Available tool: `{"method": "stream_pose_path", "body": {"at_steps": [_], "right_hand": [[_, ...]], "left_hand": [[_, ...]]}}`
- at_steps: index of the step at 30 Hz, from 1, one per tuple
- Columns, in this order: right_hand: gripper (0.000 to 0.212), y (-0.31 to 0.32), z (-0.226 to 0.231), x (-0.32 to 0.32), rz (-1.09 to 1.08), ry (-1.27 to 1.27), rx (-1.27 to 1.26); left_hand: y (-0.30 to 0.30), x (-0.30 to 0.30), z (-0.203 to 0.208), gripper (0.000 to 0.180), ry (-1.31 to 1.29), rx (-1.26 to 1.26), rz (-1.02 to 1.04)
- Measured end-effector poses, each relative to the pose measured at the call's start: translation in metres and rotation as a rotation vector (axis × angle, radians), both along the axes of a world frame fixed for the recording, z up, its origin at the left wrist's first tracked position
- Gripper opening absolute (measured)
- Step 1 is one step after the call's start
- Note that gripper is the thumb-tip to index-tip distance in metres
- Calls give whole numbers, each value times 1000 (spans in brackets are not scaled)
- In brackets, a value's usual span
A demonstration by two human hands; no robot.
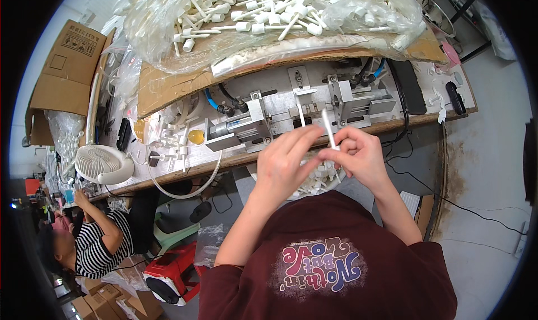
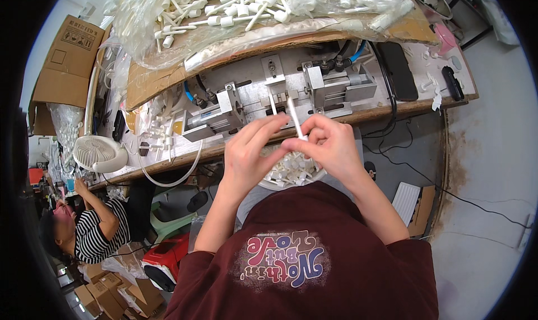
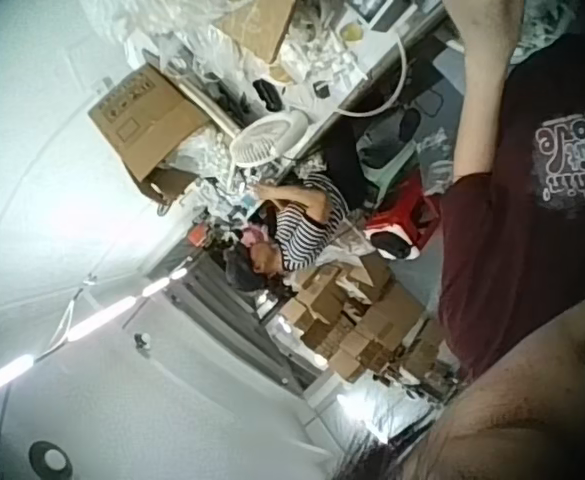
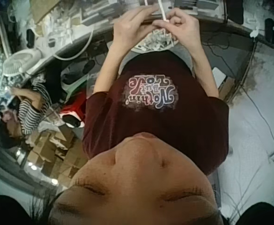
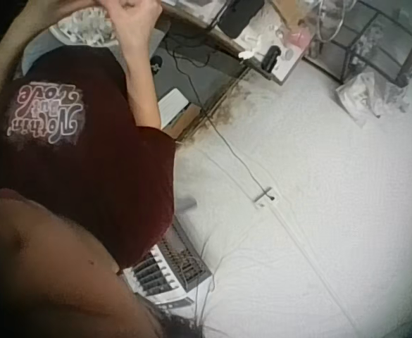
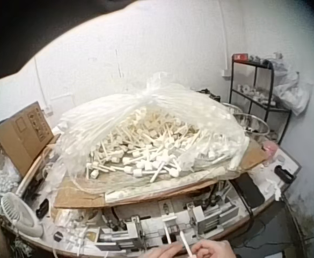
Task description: Assembling plastic pump sprayer components using a small pneumatic press machine on a workbench.
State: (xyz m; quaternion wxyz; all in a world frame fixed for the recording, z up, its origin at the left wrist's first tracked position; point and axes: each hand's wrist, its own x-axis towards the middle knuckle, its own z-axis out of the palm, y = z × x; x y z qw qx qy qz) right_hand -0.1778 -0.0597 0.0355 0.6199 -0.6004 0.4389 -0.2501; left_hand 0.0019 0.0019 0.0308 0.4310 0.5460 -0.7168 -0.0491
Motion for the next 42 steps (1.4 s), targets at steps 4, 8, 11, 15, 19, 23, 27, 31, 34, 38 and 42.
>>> {"method": "stream_pose_path", "body": {"at_steps": [4, 8, 11, 15, 19, 23, 27, 31, 34, 38, 42], "right_hand": [[30, -9, 12, 5, 175, 6, -28], [31, -19, 28, 18, 239, -35, 12], [34, -32, 38, 25, 354, 54, -280], [27, -75, 57, 44, 64, 88, -792], [34, -153, 61, 75, -52, 264, -1514], [39, -185, 54, 96, 57, 656, -1543], [33, -176, 57, 101, 50, 714, -1346], [26, -171, 56, 93, 3, 672, -1308], [22, -170, 61, 86, -30, 594, -1425], [21, -171, 66, 75, -137, 335, -1801], [28, -132, 68, 60, -210, 206, -1492]], "left_hand": [[7, 0, 6, 44, 114, 86, -108], [10, 0, 19, 38, 130, 20, -50], [10, 4, 14, 36, 125, 6, 68], [11, 9, 15, 36, 179, 71, 142], [6, 8, -13, 31, -192, 8, 186], [2, 0, -28, 28, -340, 71, 195], [-4, -1, -24, 28, -379, 102, 212], [-6, 0, -26, 28, -346, 86, 199], [-5, -1, -26, 28, -332, 98, 215], [-5, 0, -27, 27, -323, 100, 220], [-2, 6, -20, 38, -261, 129, 178]]}}
